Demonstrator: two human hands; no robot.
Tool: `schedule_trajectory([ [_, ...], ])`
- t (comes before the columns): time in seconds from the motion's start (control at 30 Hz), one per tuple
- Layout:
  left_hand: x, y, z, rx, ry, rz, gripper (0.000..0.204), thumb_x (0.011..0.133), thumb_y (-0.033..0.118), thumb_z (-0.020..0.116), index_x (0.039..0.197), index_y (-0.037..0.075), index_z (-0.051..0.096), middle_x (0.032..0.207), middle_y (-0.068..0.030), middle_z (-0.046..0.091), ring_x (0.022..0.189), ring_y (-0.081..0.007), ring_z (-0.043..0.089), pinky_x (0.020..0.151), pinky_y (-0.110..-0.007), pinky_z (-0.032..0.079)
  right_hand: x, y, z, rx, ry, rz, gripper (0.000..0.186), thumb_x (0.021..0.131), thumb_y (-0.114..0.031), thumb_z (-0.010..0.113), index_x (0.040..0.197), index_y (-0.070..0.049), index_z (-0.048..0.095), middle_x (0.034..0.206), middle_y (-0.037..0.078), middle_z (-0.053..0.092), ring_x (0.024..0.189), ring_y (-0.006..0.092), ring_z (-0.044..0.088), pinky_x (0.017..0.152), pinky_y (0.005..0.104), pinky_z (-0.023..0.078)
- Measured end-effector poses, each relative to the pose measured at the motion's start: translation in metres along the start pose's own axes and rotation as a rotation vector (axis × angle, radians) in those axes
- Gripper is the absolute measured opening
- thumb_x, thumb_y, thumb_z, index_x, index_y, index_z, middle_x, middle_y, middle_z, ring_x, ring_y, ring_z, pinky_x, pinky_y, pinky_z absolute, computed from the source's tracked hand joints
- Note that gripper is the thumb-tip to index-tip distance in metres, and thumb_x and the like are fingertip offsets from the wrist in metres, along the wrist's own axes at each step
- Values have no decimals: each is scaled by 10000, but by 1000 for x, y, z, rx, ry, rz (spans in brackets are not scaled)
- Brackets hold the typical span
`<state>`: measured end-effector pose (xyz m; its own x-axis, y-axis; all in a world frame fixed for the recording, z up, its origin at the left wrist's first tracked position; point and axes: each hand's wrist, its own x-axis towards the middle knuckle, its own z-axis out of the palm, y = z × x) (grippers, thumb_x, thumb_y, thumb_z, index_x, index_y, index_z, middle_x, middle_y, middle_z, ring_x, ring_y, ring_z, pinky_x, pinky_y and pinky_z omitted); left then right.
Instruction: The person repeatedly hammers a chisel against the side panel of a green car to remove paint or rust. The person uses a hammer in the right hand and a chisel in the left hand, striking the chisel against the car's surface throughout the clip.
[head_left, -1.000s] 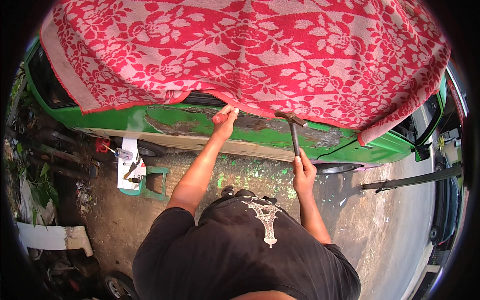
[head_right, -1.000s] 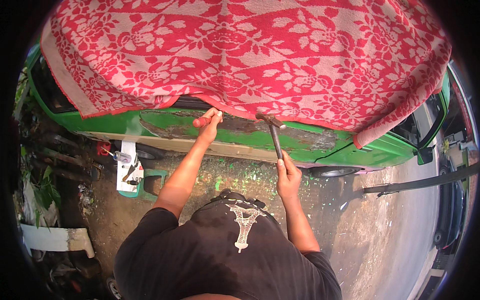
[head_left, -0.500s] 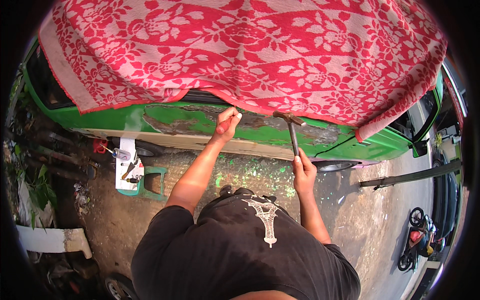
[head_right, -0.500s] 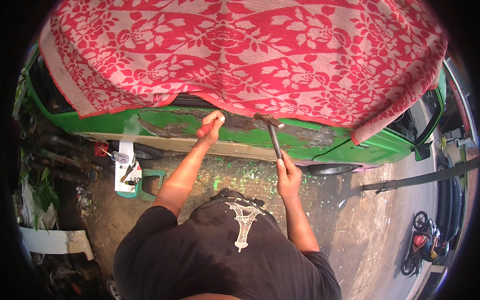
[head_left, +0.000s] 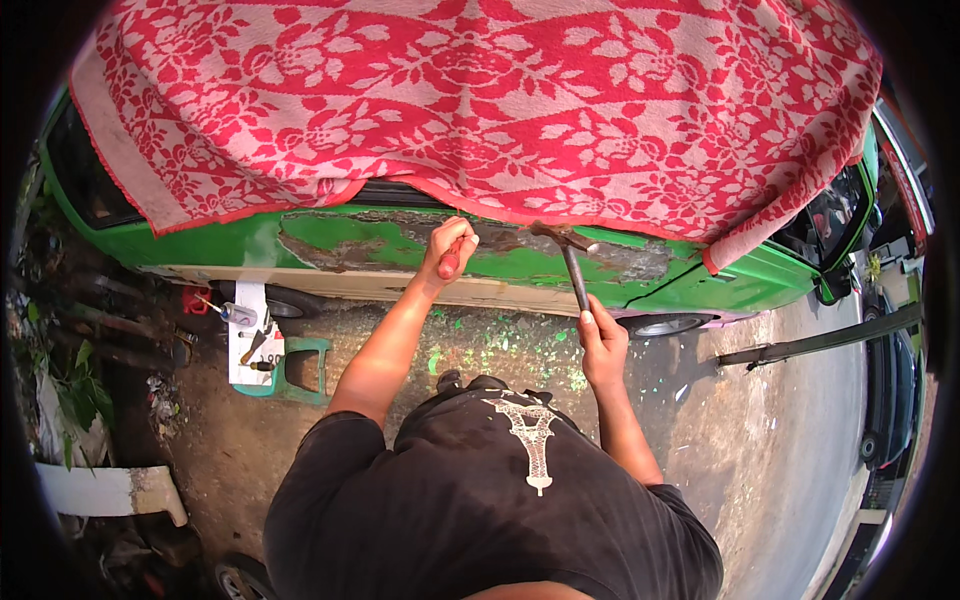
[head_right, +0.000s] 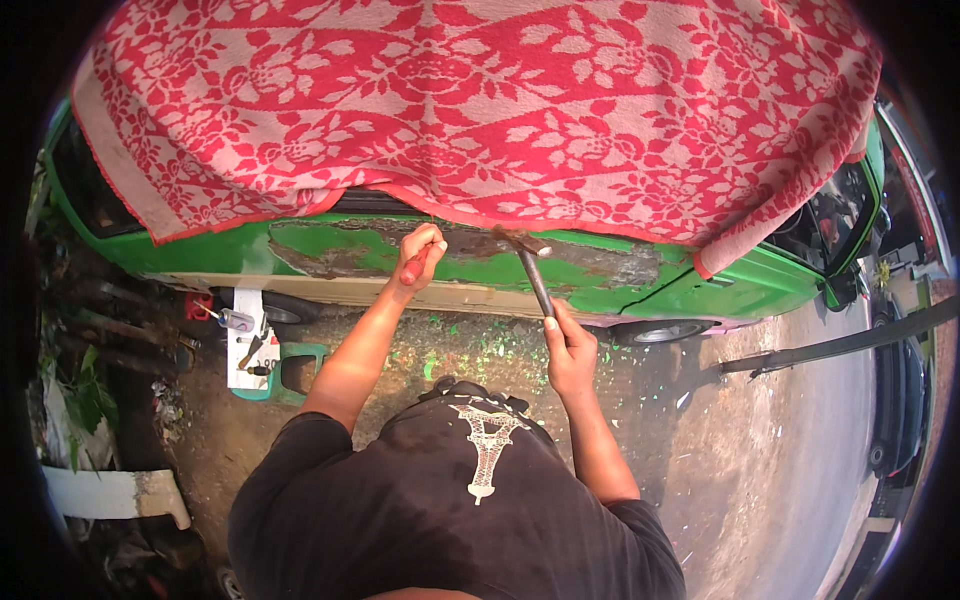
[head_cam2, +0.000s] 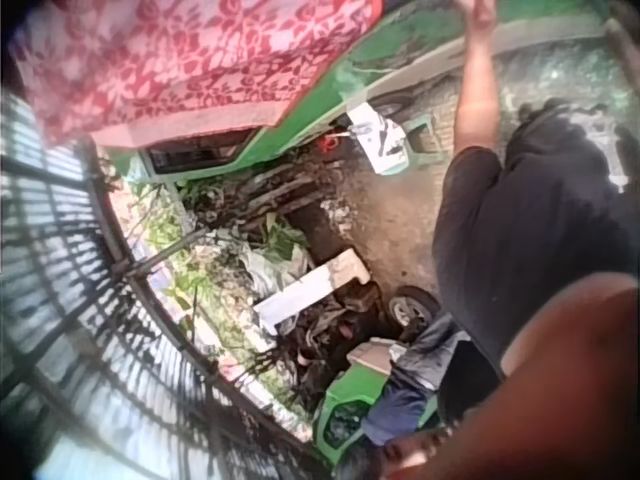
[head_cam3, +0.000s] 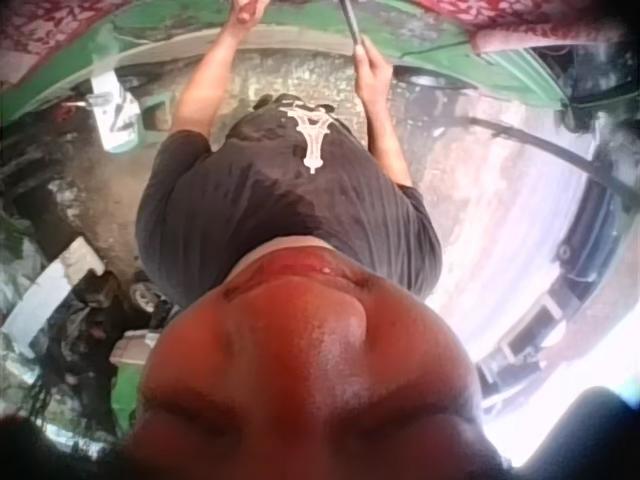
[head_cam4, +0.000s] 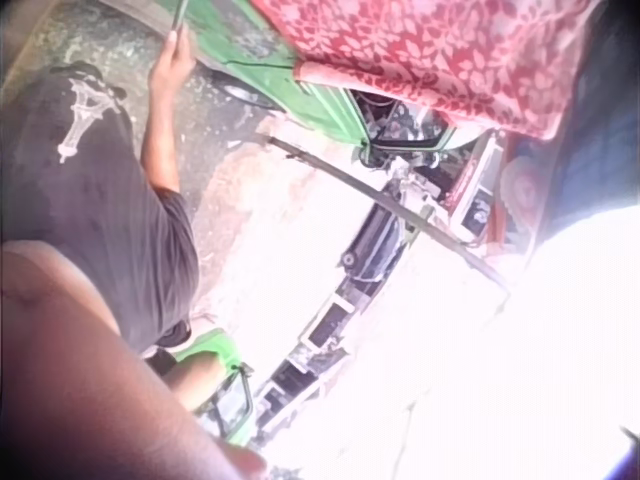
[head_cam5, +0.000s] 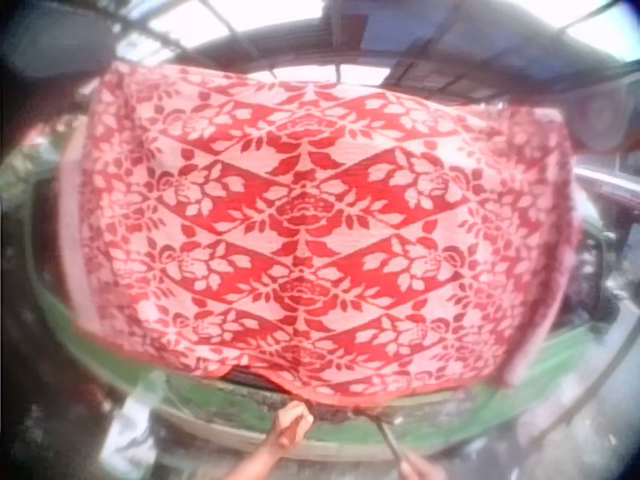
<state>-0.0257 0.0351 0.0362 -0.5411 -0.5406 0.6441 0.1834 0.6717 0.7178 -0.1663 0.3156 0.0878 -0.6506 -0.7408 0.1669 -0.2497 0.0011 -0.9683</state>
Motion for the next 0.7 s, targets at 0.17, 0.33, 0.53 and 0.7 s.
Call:
schedule_trajectory([
  [0.17, 2, 0, 4, 47, -7, 22, 210, 799, -5, 646, 715, 5, 455, 646, -109, 435, 638, -280, 454, 620, -362, 396, 0, -13, 1, -48, -27, -102, 342, 984, -137, 571, 1283, 27, 597, 732, -37, 518, 624, 40, 434, 557, 210, 364],
  [0.33, 7, 1, 11, 112, -27, -15, 227, 791, 16, 668, 710, 12, 456, 644, -106, 444, 639, -281, 461, 623, -370, 401, 1, -36, 1, -23, -54, -230, 354, 983, -131, 564, 1282, 57, 583, 728, -28, 517, 596, 43, 422, 527, 209, 348],
  [0.53, 4, 0, 13, 133, -55, 7, 257, 787, 33, 681, 697, 16, 440, 643, -107, 457, 639, -283, 473, 628, -375, 406, 2, -47, -2, -15, -60, -236, 362, 976, -134, 567, 1267, 79, 584, 730, -5, 539, 587, 51, 434, 517, 208, 347],
  [0.7, 11, 4, 16, 130, -18, 20, 237, 834, 35, 647, 700, 3, 453, 628, -107, 426, 610, -271, 441, 595, -365, 388, -6, -51, -5, 2, -30, -364, 286, 945, -93, 581, 1168, 79, 632, 758, 50, 603, 627, 101, 511, 575, 239, 412],
])
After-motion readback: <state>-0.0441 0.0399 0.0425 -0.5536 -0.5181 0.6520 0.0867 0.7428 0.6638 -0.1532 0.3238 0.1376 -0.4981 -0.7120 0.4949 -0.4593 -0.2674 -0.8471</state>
